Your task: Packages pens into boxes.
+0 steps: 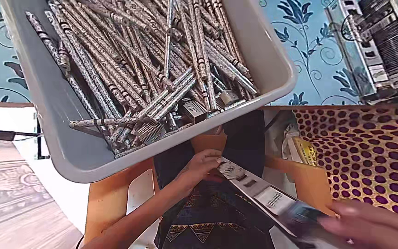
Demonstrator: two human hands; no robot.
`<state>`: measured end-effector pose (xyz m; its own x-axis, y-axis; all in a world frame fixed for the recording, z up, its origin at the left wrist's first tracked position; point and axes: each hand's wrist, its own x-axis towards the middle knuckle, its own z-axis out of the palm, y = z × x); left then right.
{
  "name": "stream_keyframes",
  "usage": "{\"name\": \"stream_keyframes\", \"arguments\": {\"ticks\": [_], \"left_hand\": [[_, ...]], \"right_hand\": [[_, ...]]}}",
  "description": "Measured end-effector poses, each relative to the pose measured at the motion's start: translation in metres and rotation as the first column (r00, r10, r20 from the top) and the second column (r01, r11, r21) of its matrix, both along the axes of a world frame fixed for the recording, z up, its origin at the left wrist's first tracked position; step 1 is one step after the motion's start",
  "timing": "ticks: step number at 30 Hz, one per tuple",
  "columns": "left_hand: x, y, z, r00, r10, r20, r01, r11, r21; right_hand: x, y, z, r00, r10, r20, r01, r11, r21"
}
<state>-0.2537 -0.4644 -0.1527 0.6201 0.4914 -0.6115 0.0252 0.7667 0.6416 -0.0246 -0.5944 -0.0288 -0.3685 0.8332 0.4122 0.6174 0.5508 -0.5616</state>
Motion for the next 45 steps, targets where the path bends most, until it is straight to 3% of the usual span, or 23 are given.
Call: {"name": "stream_keyframes", "arguments": {"ticks": [7,10,13,20,22,25,31,36,42,45], "left_hand": [[-0.001,0.009,-0.023,0.985,0.014,-0.172,-0.024,0.998,-0.059],[-0.003,0.009,-0.033,0.99,-0.007,-0.144,0.001,0.999,-0.038],[-0.003,0.012,-0.034,0.991,-0.009,-0.132,-0.008,0.991,-0.131],[-0.008,0.015,-0.037,0.972,-0.101,-0.214,0.046,0.968,-0.248],[-0.007,0.013,-0.036,0.98,-0.032,-0.194,-0.015,0.972,-0.233],[-0.006,0.013,-0.035,0.973,0.196,-0.123,-0.217,0.956,-0.197],[-0.009,0.021,-0.035,0.902,0.431,-0.033,-0.428,0.901,0.077],[-0.012,0.029,-0.035,0.865,0.501,-0.023,-0.495,0.86,0.122],[-0.014,0.031,-0.033,0.862,0.505,-0.036,-0.497,0.858,0.128],[-0.015,0.033,-0.032,0.859,0.508,-0.061,-0.492,0.854,0.17]], "right_hand": [[-0.045,0.05,-0.045,0.985,-0.147,-0.092,0.166,0.954,0.252],[-0.046,0.056,-0.049,0.98,-0.09,-0.178,0.131,0.963,0.236],[-0.045,0.053,-0.051,0.968,-0.056,-0.245,0.107,0.974,0.2],[-0.042,0.048,-0.062,0.965,-0.108,-0.239,0.153,0.972,0.176],[-0.041,0.051,-0.062,0.964,-0.144,-0.223,0.189,0.962,0.196],[-0.042,0.055,-0.061,0.957,-0.164,-0.238,0.212,0.959,0.188],[-0.039,0.051,-0.048,0.904,-0.226,-0.362,0.248,0.969,0.016],[-0.039,0.045,-0.047,0.936,-0.26,-0.239,0.268,0.964,0.0],[-0.035,0.044,-0.051,0.91,-0.318,-0.266,0.329,0.944,-0.003],[-0.027,0.045,-0.052,0.946,-0.278,-0.168,0.285,0.958,0.023]]}}
